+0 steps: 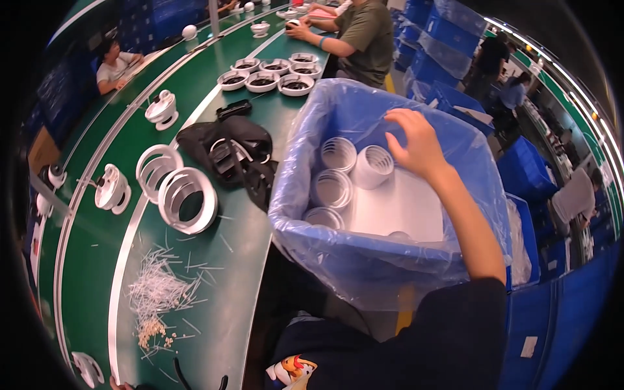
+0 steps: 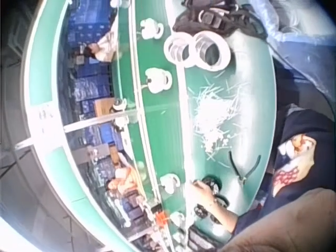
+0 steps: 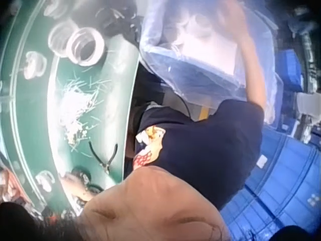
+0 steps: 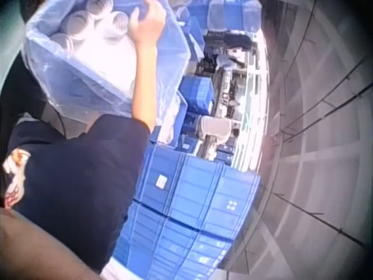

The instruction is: Assembling components of dome-style security cameras on a production line, including wiring and housing.

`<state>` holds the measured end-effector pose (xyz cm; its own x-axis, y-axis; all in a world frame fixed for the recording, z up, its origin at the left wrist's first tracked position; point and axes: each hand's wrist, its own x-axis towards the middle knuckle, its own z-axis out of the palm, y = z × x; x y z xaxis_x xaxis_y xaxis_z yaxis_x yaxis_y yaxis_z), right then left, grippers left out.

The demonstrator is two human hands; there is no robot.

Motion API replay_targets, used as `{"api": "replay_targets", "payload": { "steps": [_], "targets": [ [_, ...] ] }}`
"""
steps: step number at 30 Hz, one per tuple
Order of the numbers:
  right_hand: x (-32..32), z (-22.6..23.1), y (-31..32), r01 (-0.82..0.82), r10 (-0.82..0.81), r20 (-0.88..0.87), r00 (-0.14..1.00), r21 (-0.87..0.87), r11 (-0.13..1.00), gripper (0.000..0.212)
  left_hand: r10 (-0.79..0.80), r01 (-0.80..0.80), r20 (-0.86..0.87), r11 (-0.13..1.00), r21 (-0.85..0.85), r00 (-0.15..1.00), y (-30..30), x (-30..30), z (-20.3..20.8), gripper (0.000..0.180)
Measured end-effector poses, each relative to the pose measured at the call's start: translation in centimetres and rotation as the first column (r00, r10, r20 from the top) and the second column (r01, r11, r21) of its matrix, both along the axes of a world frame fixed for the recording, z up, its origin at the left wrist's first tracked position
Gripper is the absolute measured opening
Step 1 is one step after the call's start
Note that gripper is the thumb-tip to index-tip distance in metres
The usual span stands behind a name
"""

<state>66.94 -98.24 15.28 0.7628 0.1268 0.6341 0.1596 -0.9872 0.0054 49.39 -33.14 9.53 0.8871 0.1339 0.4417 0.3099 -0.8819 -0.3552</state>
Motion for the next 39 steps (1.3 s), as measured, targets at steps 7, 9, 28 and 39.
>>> {"api": "replay_targets", "payload": {
  "steps": [7, 9, 28, 39],
  "targets": [
    [8.8, -17.2, -10.5, 0.132, -0.375, -0.818, 0.437, -0.354, 0.926, 0.060, 0.049, -0.139, -0.238, 0.916, -0.377, 0.970, -7.4, 2.8, 1.6, 0.026],
    [9.4, -20.8, -10.8, 0.209, -0.317, -0.807, 0.498, -0.244, 0.947, 0.060, 0.110, -0.232, -0.284, 0.866, -0.443, 0.952, -8.2, 2.1, 2.1, 0.027],
    [6.3, -8.5, -5.9, 0.573, 0.013, -0.940, 0.341, 0.219, 0.790, 0.038, -0.263, 0.241, 0.019, 0.849, -0.471, 0.965, -6.7, -2.4, -2.3, 0.030],
    [-8.1, -1.8, 18.4, -0.413, 0.280, 0.320, 0.905, 0.500, 0.761, 0.049, -0.406, 0.514, 0.322, 0.582, -0.630, 0.855, -8.4, -0.4, -6.5, 0.029]
  ]
}}
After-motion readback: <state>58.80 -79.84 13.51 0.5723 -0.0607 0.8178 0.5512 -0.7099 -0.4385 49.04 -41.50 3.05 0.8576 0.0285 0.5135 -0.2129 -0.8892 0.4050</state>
